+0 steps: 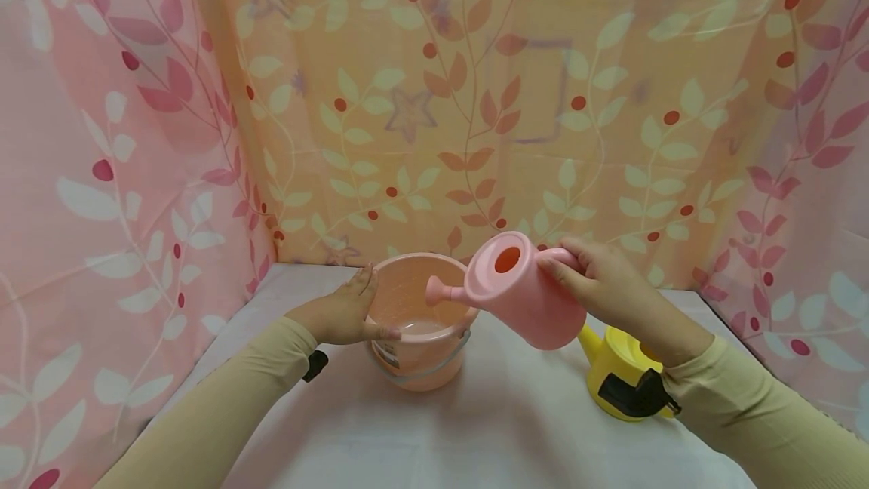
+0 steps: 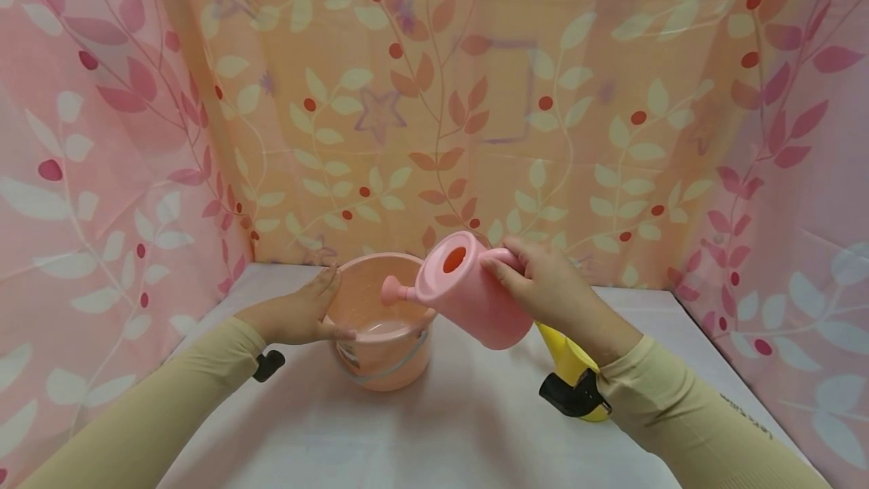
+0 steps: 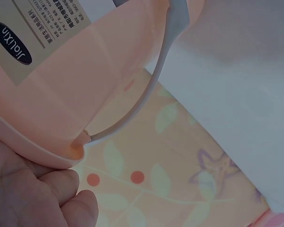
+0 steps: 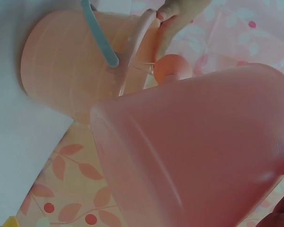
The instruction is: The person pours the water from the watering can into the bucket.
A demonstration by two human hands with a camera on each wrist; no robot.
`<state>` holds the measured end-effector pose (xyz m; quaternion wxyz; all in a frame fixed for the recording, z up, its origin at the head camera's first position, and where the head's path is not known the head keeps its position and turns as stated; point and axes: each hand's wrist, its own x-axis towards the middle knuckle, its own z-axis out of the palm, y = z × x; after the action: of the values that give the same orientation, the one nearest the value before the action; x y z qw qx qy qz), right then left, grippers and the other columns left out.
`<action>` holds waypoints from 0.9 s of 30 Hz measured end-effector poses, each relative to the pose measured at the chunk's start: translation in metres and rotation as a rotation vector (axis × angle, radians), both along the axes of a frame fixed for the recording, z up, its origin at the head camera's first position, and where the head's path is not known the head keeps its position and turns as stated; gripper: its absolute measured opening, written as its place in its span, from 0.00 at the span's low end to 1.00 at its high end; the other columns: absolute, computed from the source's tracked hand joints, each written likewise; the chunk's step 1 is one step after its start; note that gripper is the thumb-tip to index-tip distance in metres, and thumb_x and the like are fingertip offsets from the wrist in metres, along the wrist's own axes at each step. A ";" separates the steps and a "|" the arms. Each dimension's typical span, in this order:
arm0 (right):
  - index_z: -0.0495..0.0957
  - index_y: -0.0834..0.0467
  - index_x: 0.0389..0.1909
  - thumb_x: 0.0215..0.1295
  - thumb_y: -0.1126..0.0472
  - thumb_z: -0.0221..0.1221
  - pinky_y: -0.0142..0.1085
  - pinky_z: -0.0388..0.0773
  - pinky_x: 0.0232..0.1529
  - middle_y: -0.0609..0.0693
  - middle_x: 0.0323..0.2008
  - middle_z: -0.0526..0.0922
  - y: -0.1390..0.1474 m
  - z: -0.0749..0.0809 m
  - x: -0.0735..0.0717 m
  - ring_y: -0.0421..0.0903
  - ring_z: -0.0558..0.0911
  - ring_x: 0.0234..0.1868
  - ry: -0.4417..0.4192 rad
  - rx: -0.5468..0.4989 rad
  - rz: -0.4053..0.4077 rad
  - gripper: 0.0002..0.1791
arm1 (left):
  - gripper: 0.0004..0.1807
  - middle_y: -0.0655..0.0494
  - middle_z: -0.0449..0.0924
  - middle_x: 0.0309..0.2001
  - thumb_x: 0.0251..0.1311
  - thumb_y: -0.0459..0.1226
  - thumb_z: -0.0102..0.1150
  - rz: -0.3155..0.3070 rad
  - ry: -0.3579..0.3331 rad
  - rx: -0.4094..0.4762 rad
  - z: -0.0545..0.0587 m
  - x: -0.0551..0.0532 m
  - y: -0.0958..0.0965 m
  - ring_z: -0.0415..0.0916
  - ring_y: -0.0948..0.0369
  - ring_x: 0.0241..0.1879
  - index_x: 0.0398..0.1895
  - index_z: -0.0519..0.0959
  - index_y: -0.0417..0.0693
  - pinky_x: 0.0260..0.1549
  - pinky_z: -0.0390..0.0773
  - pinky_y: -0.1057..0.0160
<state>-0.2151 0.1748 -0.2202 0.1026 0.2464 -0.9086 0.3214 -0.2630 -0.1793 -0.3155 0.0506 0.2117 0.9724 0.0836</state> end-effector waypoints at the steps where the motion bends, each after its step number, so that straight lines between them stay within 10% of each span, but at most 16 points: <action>1: 0.75 0.55 0.34 0.63 0.46 0.54 0.34 0.76 0.29 0.48 0.23 0.77 0.000 0.000 0.000 0.47 0.74 0.28 0.001 0.000 0.001 0.15 | 0.67 0.35 0.31 0.70 0.43 0.74 0.46 -0.001 0.000 -0.001 0.000 0.000 0.000 0.33 0.43 0.69 0.69 0.38 0.29 0.65 0.44 0.47; 27: 0.76 0.54 0.38 0.62 0.46 0.54 0.35 0.77 0.30 0.48 0.26 0.79 0.003 0.000 -0.001 0.47 0.75 0.29 0.019 0.014 -0.015 0.15 | 0.66 0.35 0.30 0.70 0.44 0.73 0.46 -0.001 -0.001 -0.002 -0.001 -0.001 0.001 0.31 0.43 0.69 0.69 0.38 0.29 0.65 0.44 0.47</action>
<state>-0.2161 0.1778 -0.2200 0.1118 0.2432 -0.9116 0.3119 -0.2641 -0.1780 -0.3162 0.0511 0.2119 0.9724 0.0828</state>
